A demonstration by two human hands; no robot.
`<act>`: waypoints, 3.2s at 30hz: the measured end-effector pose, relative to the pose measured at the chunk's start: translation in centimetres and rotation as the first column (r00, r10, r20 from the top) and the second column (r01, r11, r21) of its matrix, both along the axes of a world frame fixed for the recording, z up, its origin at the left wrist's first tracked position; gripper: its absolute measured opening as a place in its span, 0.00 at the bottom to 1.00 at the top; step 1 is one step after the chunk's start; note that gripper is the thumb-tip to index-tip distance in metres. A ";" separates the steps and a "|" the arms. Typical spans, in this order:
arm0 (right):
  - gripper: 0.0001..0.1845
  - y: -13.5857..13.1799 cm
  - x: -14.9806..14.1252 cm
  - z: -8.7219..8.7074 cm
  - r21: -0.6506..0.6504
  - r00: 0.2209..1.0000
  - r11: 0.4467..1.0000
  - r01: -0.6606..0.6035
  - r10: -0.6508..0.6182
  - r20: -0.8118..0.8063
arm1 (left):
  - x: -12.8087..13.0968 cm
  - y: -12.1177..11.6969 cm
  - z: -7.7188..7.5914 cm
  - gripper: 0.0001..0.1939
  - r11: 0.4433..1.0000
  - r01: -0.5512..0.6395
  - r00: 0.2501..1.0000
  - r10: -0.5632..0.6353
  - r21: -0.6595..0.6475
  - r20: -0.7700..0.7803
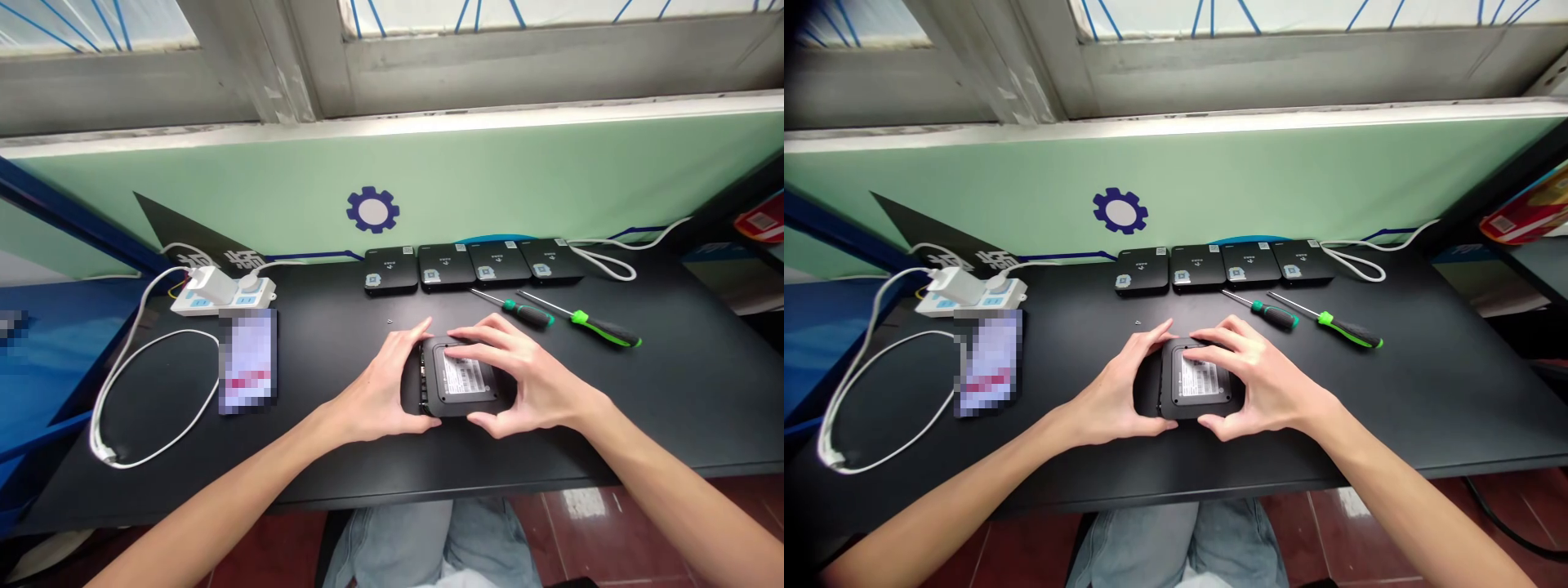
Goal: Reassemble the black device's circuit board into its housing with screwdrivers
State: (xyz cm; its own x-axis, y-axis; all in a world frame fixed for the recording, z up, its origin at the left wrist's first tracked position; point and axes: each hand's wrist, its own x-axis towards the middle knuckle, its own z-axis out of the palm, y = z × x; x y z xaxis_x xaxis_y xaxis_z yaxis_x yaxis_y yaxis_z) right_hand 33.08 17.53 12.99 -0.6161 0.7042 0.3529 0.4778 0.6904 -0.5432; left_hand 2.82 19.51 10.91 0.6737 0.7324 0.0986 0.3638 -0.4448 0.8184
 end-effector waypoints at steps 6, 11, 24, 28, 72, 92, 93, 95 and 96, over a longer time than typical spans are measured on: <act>0.46 -0.1 -0.7 -0.3 0.058 0.999 0.998 0.009 -0.011 0.040 | 0.1 -0.1 0.2 0.75 1.000 -0.009 1.000 0.009 0.003 -0.008; 0.44 -0.1 -0.9 -0.5 0.103 0.997 0.994 0.025 -0.032 0.071 | 0.1 -0.3 0.4 0.74 1.000 -0.024 0.999 0.024 -0.011 -0.024; 0.44 0.1 -0.3 -0.4 -0.030 0.996 1.000 -0.006 0.008 0.084 | 0.0 -0.2 0.1 0.72 0.999 -0.035 0.999 0.035 -0.009 0.032; 0.45 0.1 -0.1 -0.2 -0.069 0.999 0.997 -0.023 0.026 0.040 | 0.1 -0.4 0.2 0.69 0.998 -0.038 0.990 0.045 -0.054 0.137; 0.21 -0.8 -2.8 -0.3 -0.736 0.787 0.675 -0.045 -0.429 -0.442 | 1.8 -0.8 0.7 0.23 0.678 0.083 0.768 0.424 -0.731 0.480; 0.27 -0.4 -2.4 0.3 -0.773 0.860 0.634 0.010 -0.400 -0.318 | 1.8 -1.4 1.2 0.25 0.689 0.038 0.856 0.350 -0.724 0.379; 0.28 -0.3 -2.5 0.4 -0.785 0.857 0.620 -0.002 -0.403 -0.320 | 1.8 -1.3 1.2 0.25 0.691 0.027 0.853 0.361 -0.723 0.376; 0.30 -0.3 -2.5 0.3 -0.807 0.854 0.590 -0.020 -0.410 -0.321 | 1.8 -1.2 1.2 0.25 0.692 -0.003 0.848 0.384 -0.722 0.365; 0.31 -0.2 -2.5 0.2 -0.815 0.851 0.579 -0.024 -0.416 -0.321 | 1.8 -1.2 1.2 0.25 0.692 -0.016 0.847 0.393 -0.722 0.358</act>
State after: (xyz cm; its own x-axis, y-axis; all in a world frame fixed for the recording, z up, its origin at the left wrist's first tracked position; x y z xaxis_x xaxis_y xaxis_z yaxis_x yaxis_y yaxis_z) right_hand 30.63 17.30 13.23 -0.3559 0.9115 -0.2061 0.1048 -0.1802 -0.9780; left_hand 4.62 18.36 12.09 0.5063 0.8314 -0.2290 -0.1202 0.3309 0.9360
